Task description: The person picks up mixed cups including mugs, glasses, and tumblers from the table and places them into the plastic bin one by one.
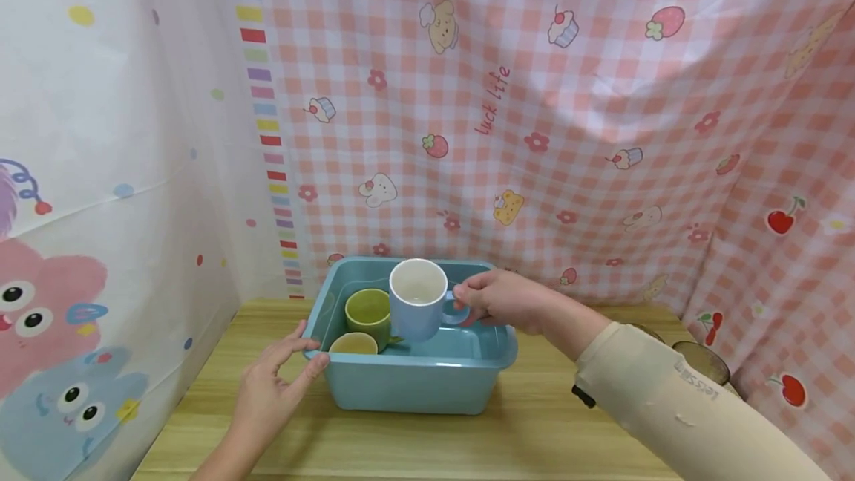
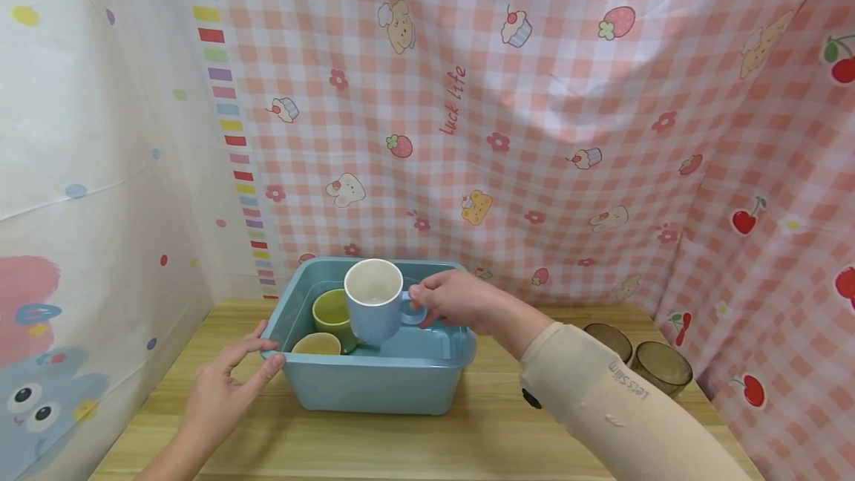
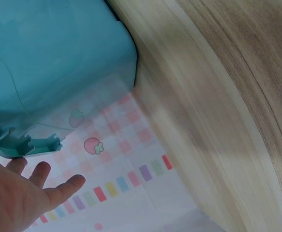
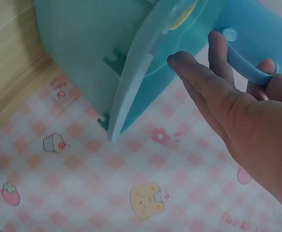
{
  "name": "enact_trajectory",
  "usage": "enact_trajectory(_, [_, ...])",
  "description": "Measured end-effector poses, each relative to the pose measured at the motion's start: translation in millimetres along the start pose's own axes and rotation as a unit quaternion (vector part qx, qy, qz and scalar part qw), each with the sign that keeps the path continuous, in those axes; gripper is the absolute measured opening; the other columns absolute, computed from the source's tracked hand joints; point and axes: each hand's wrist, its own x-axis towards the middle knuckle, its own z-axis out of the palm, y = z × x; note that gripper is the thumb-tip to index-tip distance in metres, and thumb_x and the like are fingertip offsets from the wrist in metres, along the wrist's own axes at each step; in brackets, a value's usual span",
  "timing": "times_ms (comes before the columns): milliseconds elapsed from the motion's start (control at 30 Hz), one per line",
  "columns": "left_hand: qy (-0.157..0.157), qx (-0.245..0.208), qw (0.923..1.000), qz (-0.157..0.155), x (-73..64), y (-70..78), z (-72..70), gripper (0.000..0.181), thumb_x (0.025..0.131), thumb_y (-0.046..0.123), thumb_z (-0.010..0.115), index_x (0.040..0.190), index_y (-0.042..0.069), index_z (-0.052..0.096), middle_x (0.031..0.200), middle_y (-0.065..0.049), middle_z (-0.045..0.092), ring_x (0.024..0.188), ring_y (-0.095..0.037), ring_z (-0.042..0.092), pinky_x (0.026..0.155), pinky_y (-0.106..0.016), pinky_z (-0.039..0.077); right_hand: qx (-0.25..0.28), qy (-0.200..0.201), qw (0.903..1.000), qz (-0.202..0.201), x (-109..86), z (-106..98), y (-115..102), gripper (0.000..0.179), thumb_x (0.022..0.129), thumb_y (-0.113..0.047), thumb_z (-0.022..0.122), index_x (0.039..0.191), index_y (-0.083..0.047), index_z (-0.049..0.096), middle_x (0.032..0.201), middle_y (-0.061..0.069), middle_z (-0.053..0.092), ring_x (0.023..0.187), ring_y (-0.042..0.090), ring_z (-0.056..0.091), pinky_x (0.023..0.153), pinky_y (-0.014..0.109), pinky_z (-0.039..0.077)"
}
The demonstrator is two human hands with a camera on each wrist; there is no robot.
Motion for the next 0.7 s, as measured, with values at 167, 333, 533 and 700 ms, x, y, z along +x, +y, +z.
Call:
enact_trajectory(167, [0.003,0.011,0.9999,0.000,-0.8,0.8,-0.4,0.019,0.089,0.022,0.089,0.104,0.021,0.078,0.143,-0.008,0.072,0.129,-0.036,0.070,0.101,-0.056,0.058,-0.004,-0.008,1.0000,0.004,8.2,8.9,1.1,0.035,0.115,-0.033,0.050,0.118,-0.004,0.069,0.122,0.011,0.071,0.118,0.023,0.074,0.116,0.051,0.053])
enact_trajectory(333, [0.004,0.008,0.9999,0.005,-0.5,1.2,-0.8,0.020,0.089,0.021,0.090,0.104,0.018,0.078,0.142,-0.010,0.072,0.129,-0.037,0.070,0.101,-0.059,0.057,-0.013,-0.008,0.9998,0.009,15.5,14.9,4.2,0.035,0.115,-0.033,0.050,0.115,-0.004,0.069,0.126,0.009,0.071,0.115,0.021,0.074,0.116,0.053,0.053])
enact_trajectory(533, [0.000,-0.001,1.0000,0.004,0.3,1.4,-1.0,0.020,0.089,0.021,0.089,0.105,0.016,0.078,0.143,-0.012,0.071,0.130,-0.039,0.069,0.102,-0.063,0.056,-0.009,-0.005,0.9998,0.019,22.3,19.6,7.5,0.034,0.115,-0.032,0.050,0.116,-0.004,0.069,0.124,0.009,0.071,0.116,0.023,0.073,0.117,0.056,0.051])
enact_trajectory(700, [-0.006,-0.002,1.0000,-0.003,0.3,1.5,-1.0,0.021,0.090,0.023,0.088,0.106,0.015,0.078,0.145,-0.010,0.070,0.132,-0.038,0.068,0.103,-0.062,0.055,-0.001,-0.001,0.9996,0.029,29.1,23.5,12.0,0.035,0.115,-0.032,0.050,0.119,-0.003,0.070,0.127,0.011,0.071,0.116,0.025,0.073,0.117,0.056,0.051])
